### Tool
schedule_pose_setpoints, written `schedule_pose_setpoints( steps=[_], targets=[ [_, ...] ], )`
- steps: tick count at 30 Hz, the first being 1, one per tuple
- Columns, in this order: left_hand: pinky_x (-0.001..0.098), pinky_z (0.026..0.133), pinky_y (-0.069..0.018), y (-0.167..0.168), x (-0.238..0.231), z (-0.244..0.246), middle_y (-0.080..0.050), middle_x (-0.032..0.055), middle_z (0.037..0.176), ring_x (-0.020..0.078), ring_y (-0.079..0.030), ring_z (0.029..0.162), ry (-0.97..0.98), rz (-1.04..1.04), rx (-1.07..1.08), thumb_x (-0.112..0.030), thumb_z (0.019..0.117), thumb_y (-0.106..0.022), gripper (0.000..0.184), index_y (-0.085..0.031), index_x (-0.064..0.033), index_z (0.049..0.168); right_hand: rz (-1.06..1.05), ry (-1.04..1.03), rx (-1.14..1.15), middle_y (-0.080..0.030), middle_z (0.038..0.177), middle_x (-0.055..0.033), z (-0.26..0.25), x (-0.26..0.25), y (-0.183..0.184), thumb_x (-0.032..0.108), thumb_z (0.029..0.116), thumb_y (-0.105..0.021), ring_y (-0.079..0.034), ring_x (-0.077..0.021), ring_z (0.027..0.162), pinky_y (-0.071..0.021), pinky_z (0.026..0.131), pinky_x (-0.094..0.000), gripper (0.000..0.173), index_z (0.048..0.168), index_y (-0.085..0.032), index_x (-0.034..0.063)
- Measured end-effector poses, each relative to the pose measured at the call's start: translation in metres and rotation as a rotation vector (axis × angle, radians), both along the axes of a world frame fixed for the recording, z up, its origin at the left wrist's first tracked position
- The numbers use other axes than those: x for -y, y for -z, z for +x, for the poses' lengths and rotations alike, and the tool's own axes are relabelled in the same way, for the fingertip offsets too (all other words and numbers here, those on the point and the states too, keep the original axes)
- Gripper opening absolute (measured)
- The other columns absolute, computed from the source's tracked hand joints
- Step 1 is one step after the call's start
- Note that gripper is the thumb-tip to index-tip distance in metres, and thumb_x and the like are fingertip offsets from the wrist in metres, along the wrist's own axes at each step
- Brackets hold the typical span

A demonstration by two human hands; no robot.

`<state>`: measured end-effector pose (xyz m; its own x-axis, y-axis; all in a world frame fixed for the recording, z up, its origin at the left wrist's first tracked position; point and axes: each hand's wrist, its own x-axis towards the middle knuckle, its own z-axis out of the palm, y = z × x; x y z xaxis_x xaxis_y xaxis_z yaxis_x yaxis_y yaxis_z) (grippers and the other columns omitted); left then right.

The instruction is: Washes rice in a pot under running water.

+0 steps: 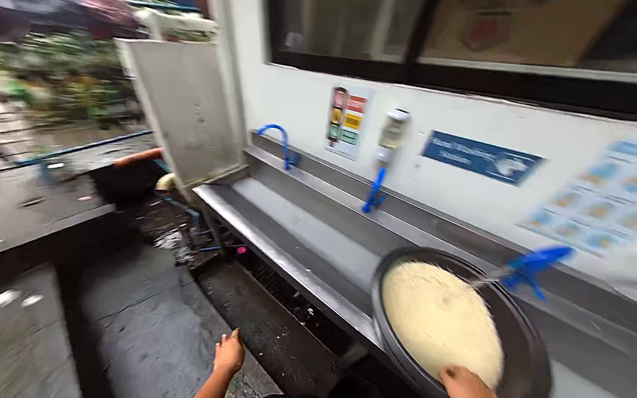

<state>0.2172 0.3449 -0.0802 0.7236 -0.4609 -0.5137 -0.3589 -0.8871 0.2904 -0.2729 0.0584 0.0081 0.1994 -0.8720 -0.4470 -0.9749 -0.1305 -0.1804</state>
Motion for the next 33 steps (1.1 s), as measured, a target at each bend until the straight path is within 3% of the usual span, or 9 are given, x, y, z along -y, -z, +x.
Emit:
schedule_pose_setpoints(
  steps=[3,6,11,14,16,18,21,26,33],
  targets=[
    [0.0618,0.123,-0.0245,-0.017,0.062,-0.018,-0.051,0.0263,0.152,0.0448,-0.039,0.148,0.094,-0.103,-0.044,-0.042,0.1097,-0.047,0.058,-0.043,-0.0047,0.155,0.059,0.071,-0.041,-0.075,0.115,-0.0122,0.004,0.004,-0.007,0.049,0.1008,-0.052,-0.069,-0.0337,0.115,-0.0508,0.094,-0.0626,0.043,0.111,-0.077,0.0164],
    [0.0596,0.115,-0.0388,-0.051,0.135,-0.065,-0.057,0.0289,0.143,0.0438,-0.054,0.136,0.147,-0.321,-0.209,-0.040,0.1104,-0.047,0.057,-0.046,-0.0016,0.152,0.098,0.104,-0.042,-0.075,0.117,-0.0109,0.009,-0.001,-0.021,0.048,0.1008,-0.050,-0.069,-0.0312,0.115,-0.0513,0.095,-0.0593,0.042,0.113,-0.077,0.0170],
    [0.0564,0.119,-0.0364,-0.089,0.247,-0.145,-0.049,0.0290,0.151,0.0414,-0.048,0.142,0.257,-0.506,-0.459,-0.044,0.1092,-0.048,0.068,-0.034,0.0022,0.157,0.126,0.128,-0.005,-0.075,0.117,-0.0108,0.012,-0.002,-0.024,0.045,0.1003,-0.050,-0.069,-0.0305,0.116,-0.0519,0.095,-0.0585,0.041,0.113,-0.076,0.0166],
    [0.0573,0.117,-0.0384,-0.097,0.301,-0.185,-0.051,0.0315,0.148,0.0432,-0.050,0.140,0.243,-0.496,-0.459,-0.048,0.1070,-0.051,0.078,-0.024,0.0016,0.160,0.105,0.151,0.013,-0.075,0.115,-0.0098,0.011,-0.005,-0.025,0.045,0.0995,-0.050,-0.069,-0.0294,0.114,-0.0525,0.094,-0.0581,0.040,0.112,-0.076,0.0169],
    [0.0568,0.113,-0.0425,-0.096,0.325,-0.208,-0.053,0.0320,0.144,0.0429,-0.054,0.135,0.191,-0.489,-0.400,-0.046,0.1052,-0.056,0.077,-0.028,0.0025,0.157,0.115,0.151,0.029,-0.075,0.115,-0.0097,0.010,-0.006,-0.027,0.044,0.0995,-0.050,-0.069,-0.0294,0.113,-0.0526,0.094,-0.0579,0.040,0.113,-0.075,0.0168],
    [0.0575,0.109,-0.0464,-0.094,0.336,-0.227,-0.050,0.0324,0.147,0.0444,-0.055,0.134,0.144,-0.447,-0.242,-0.043,0.1032,-0.061,0.078,-0.028,0.0039,0.157,0.130,0.145,0.048,-0.075,0.114,-0.0104,0.010,-0.006,-0.029,0.044,0.0992,-0.051,-0.070,-0.0298,0.113,-0.0526,0.093,-0.0583,0.040,0.112,-0.075,0.0165],
    [0.0576,0.101,-0.0527,-0.093,0.341,-0.242,-0.055,0.0265,0.144,0.0407,-0.062,0.126,0.092,-0.360,-0.015,-0.040,0.1068,-0.051,0.064,-0.035,-0.0008,0.155,0.137,0.134,0.071,-0.076,0.113,-0.0093,0.009,-0.005,-0.025,0.045,0.0982,-0.051,-0.070,-0.0292,0.113,-0.0534,0.093,-0.0579,0.039,0.112,-0.075,0.0173],
    [0.0591,0.099,-0.0531,-0.092,0.346,-0.233,-0.064,0.0245,0.133,0.0398,-0.065,0.123,0.102,-0.341,-0.019,-0.039,0.1093,-0.047,0.053,-0.044,-0.0030,0.148,0.091,0.099,0.099,-0.077,0.111,-0.0075,0.006,-0.006,-0.017,0.044,0.0989,-0.049,-0.071,-0.0269,0.111,-0.0540,0.092,-0.0553,0.039,0.113,-0.075,0.0182],
    [0.0589,0.100,-0.0524,-0.094,0.343,-0.234,-0.063,0.0243,0.135,0.0395,-0.064,0.125,0.110,-0.339,-0.018,-0.038,0.1094,-0.047,0.052,-0.044,-0.0027,0.149,0.075,0.088,0.140,-0.076,0.109,-0.0095,0.003,-0.010,-0.020,0.042,0.0993,-0.051,-0.071,-0.0282,0.109,-0.0536,0.091,-0.0548,0.038,0.109,-0.075,0.0137]
  ],
)
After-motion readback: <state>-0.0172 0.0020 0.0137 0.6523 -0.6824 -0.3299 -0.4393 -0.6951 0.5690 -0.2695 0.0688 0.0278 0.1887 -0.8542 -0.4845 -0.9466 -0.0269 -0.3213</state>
